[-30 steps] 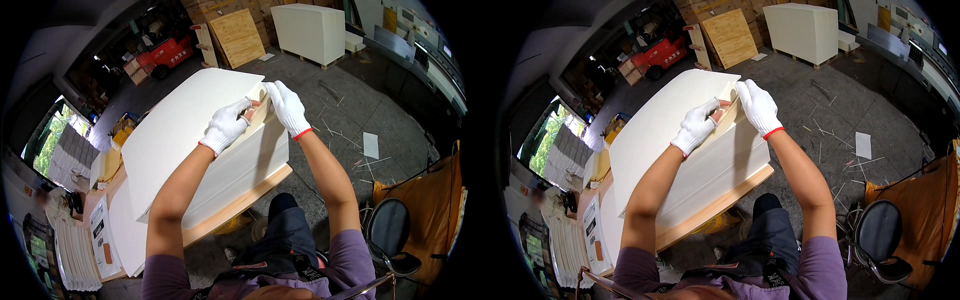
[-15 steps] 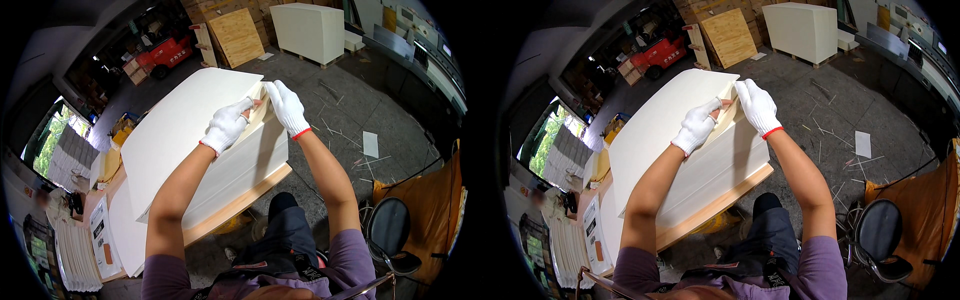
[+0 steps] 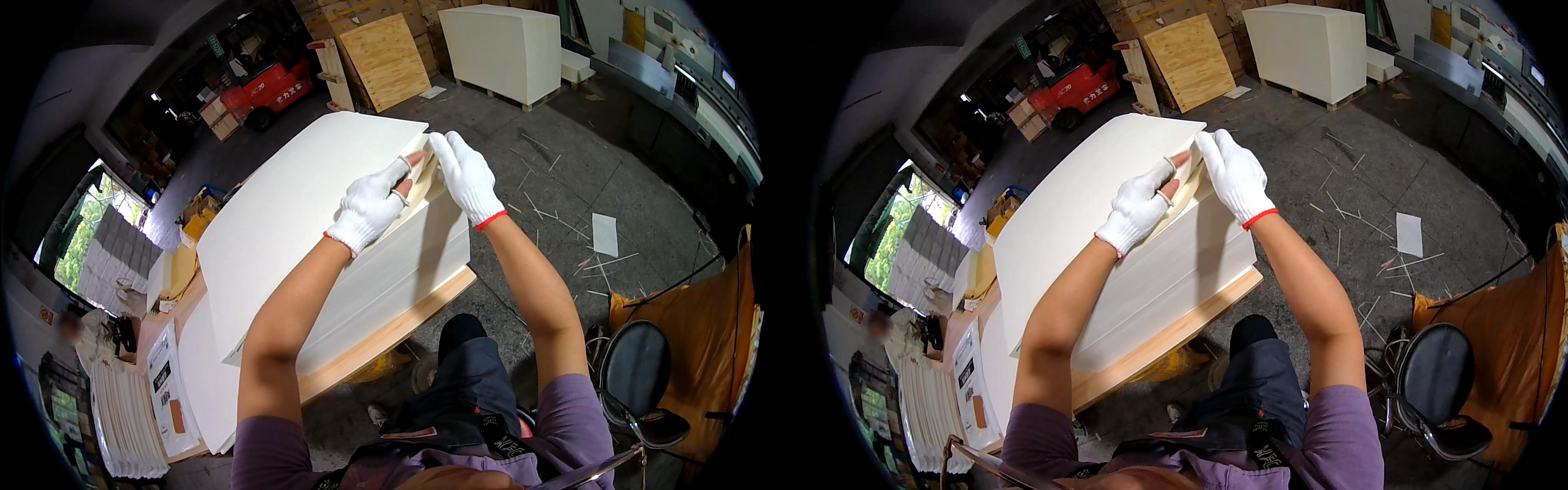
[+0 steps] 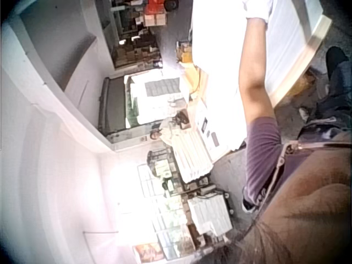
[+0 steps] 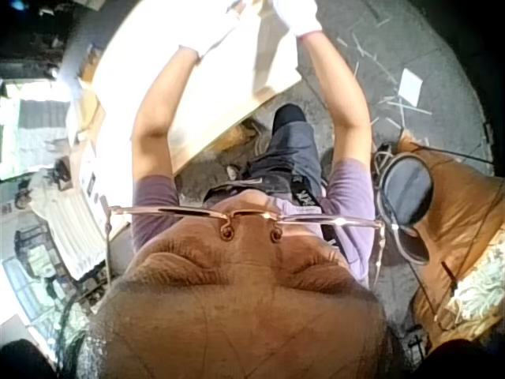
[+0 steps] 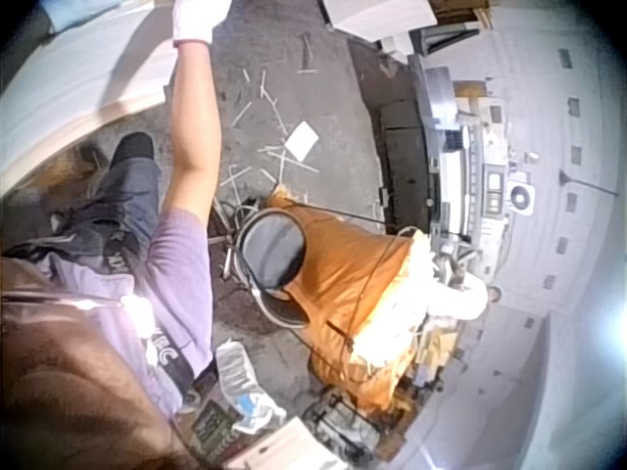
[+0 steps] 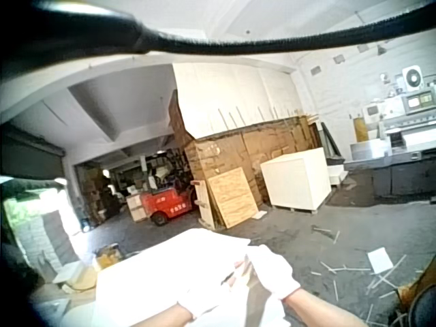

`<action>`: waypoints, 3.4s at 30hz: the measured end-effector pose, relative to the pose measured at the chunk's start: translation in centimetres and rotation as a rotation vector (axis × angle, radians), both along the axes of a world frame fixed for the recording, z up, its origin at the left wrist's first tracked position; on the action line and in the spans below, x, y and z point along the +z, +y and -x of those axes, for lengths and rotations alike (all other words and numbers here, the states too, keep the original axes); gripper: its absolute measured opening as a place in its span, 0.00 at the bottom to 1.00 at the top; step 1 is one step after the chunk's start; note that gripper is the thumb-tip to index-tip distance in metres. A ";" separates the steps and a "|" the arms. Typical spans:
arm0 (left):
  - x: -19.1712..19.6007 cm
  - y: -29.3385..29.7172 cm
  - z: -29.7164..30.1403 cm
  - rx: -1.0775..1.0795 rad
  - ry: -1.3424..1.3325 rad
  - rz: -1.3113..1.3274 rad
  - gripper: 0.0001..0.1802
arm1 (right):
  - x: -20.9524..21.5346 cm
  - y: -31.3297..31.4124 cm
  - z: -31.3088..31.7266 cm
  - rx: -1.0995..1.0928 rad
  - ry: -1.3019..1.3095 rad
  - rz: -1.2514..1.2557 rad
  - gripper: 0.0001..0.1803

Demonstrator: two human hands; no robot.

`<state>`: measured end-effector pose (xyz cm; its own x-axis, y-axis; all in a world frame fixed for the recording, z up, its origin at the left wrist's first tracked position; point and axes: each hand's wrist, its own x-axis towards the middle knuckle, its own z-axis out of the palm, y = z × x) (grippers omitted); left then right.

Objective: The person peels the protective paper backing from the corners and edges of a stack of large white sheets. They lift groups of sheets by hand to access and remove the strips from the items underneath.

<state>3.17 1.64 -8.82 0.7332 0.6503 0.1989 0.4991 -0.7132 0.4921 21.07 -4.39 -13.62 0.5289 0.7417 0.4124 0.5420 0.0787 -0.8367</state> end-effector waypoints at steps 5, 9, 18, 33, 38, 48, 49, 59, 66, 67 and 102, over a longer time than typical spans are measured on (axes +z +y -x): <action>-0.3 0.3 0.1 -0.057 0.042 -0.104 0.23 | 0.5 -0.4 0.0 0.021 0.007 0.054 0.29; 0.0 -0.5 0.0 -0.051 0.078 -0.109 0.19 | -0.3 0.0 -0.2 -0.005 -0.002 0.022 0.28; -1.3 -0.8 0.6 -0.096 -0.062 -0.305 0.30 | -0.1 -0.9 1.4 -0.159 0.209 -0.459 0.19; -7.4 -10.7 21.1 0.064 -0.172 -0.563 0.09 | 2.0 0.0 16.7 0.735 1.452 0.164 0.18; -9.1 -10.4 22.3 0.362 -0.106 -0.541 0.11 | 2.4 -1.1 16.5 0.677 1.241 0.148 0.19; -17.6 -12.8 30.3 0.325 -0.990 0.609 0.30 | 2.4 -16.0 8.6 0.500 1.054 0.251 0.24; -18.3 -13.2 30.5 0.283 -1.222 0.816 0.33 | 1.8 -17.6 7.0 0.453 1.036 0.251 0.24; -4.6 -17.4 28.4 0.475 -1.042 0.787 0.20 | 0.7 -21.3 2.5 0.555 0.834 0.123 0.24; -8.5 -23.8 38.3 0.915 -1.109 0.445 0.23 | 2.9 -13.8 9.4 0.740 0.542 -0.018 0.17; -9.7 -24.5 40.9 0.945 -1.167 0.425 0.22 | 3.7 -12.0 11.5 0.793 0.660 0.015 0.16; -29.3 -14.7 64.4 1.410 -1.920 0.445 0.12 | -22.8 2.0 60.6 0.847 1.003 0.636 0.23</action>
<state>-61.22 -13.02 -38.14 -0.7328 0.5571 -0.3908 -0.6040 -0.2679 0.7506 -39.52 -2.43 -36.46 -0.2882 0.8836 -0.3690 -0.2977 -0.4489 -0.8425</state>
